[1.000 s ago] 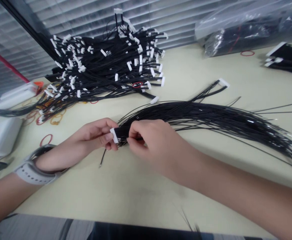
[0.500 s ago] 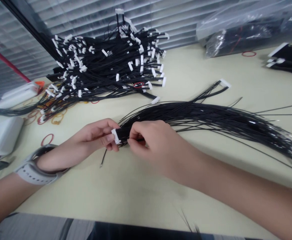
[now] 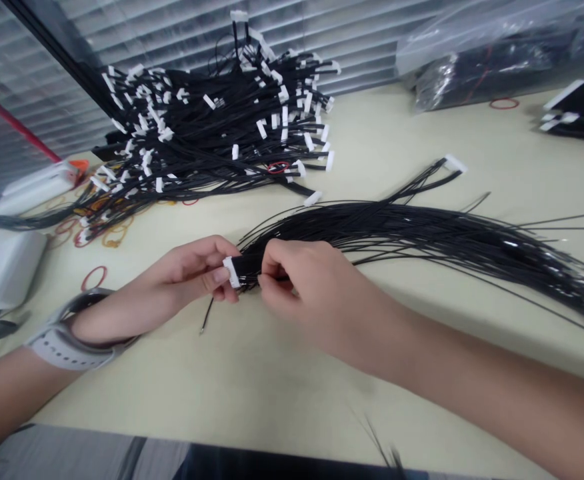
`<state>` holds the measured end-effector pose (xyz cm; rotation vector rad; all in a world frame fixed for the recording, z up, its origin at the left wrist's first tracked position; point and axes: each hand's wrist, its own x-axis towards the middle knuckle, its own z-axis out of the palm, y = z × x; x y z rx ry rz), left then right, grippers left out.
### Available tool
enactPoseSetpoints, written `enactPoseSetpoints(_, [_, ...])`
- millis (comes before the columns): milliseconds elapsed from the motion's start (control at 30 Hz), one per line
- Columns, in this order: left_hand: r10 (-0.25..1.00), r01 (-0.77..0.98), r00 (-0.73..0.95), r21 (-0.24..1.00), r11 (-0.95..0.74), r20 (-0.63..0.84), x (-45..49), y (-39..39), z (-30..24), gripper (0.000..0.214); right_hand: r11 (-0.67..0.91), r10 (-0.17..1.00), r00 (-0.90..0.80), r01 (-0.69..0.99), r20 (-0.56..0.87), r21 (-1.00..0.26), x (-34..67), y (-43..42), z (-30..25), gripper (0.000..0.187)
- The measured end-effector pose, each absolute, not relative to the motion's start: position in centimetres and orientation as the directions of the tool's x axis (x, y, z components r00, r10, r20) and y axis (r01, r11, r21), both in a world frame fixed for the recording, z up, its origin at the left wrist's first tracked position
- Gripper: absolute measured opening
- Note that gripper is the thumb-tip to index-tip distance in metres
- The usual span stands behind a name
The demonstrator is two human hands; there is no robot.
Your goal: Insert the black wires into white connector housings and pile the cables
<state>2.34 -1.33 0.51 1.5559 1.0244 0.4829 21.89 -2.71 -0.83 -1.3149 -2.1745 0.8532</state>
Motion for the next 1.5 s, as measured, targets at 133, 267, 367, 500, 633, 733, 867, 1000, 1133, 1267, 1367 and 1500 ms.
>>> enactPoseSetpoints(133, [0.824,0.355,0.52,0.934,0.031,-0.225,2.4,-1.4,0.5,0.009,0.366,0.886,-0.458,0.582,0.08,-0.726,21.9,-2.6,-0.9,0.013])
enactPoseSetpoints(267, [0.827,0.362,0.512,0.931,0.039,-0.233,2.4,-1.4,0.5,0.008,0.346,0.872,-0.488,0.567,0.033,-0.748,22.0,-2.5,-0.4,0.012])
enactPoseSetpoints(367, [0.827,0.361,0.51,0.931,0.046,-0.238,2.5,-1.4,0.6,0.008,0.341,0.864,-0.503,0.549,0.025,-0.763,22.1,-2.6,-0.1,0.012])
enactPoseSetpoints(500, [0.827,0.361,0.51,0.932,0.045,-0.238,2.5,-1.3,0.6,0.009,0.32,0.857,-0.516,0.521,0.007,-0.791,22.2,-2.5,-0.1,0.012])
enactPoseSetpoints(633, [0.824,0.357,0.519,0.933,0.034,-0.229,2.5,-1.3,0.6,0.009,0.294,0.854,-0.52,0.501,-0.012,-0.814,22.1,-2.4,-0.1,0.012])
enactPoseSetpoints(733, [0.822,0.359,0.522,0.933,0.031,-0.228,2.4,-1.4,0.6,0.008,0.26,0.856,-0.515,0.492,-0.037,-0.831,22.0,-2.4,-0.1,0.012])
enactPoseSetpoints(867, [0.819,0.362,0.527,0.932,0.026,-0.228,2.3,-1.4,0.5,0.008,0.205,0.863,-0.498,0.495,-0.083,-0.844,22.0,-2.7,0.0,0.013])
enactPoseSetpoints(1000, [0.818,0.351,0.531,0.936,0.025,-0.221,2.3,-1.3,0.5,0.008,0.181,0.874,-0.477,0.494,-0.091,-0.851,22.0,-2.7,-0.1,0.014])
enactPoseSetpoints(1133, [0.82,0.344,0.532,0.939,0.02,-0.213,2.4,-1.3,0.5,0.008,0.163,0.889,-0.449,0.484,-0.084,-0.86,21.9,-2.6,-0.1,0.014])
enactPoseSetpoints(1267, [0.822,0.344,0.529,0.939,0.018,-0.21,2.4,-1.3,0.5,0.008,0.154,0.892,-0.445,0.473,-0.084,-0.868,21.8,-2.5,0.0,0.014])
enactPoseSetpoints(1367, [0.82,0.355,0.528,0.935,0.02,-0.218,2.3,-1.3,0.5,0.007,0.114,0.887,-0.443,0.48,-0.128,-0.87,21.8,-2.6,0.2,0.015])
enactPoseSetpoints(1500, [0.823,0.369,0.522,0.929,0.02,-0.225,2.4,-1.3,0.5,0.008,0.143,0.876,-0.467,0.492,-0.121,-0.859,21.8,-2.8,0.2,0.015])
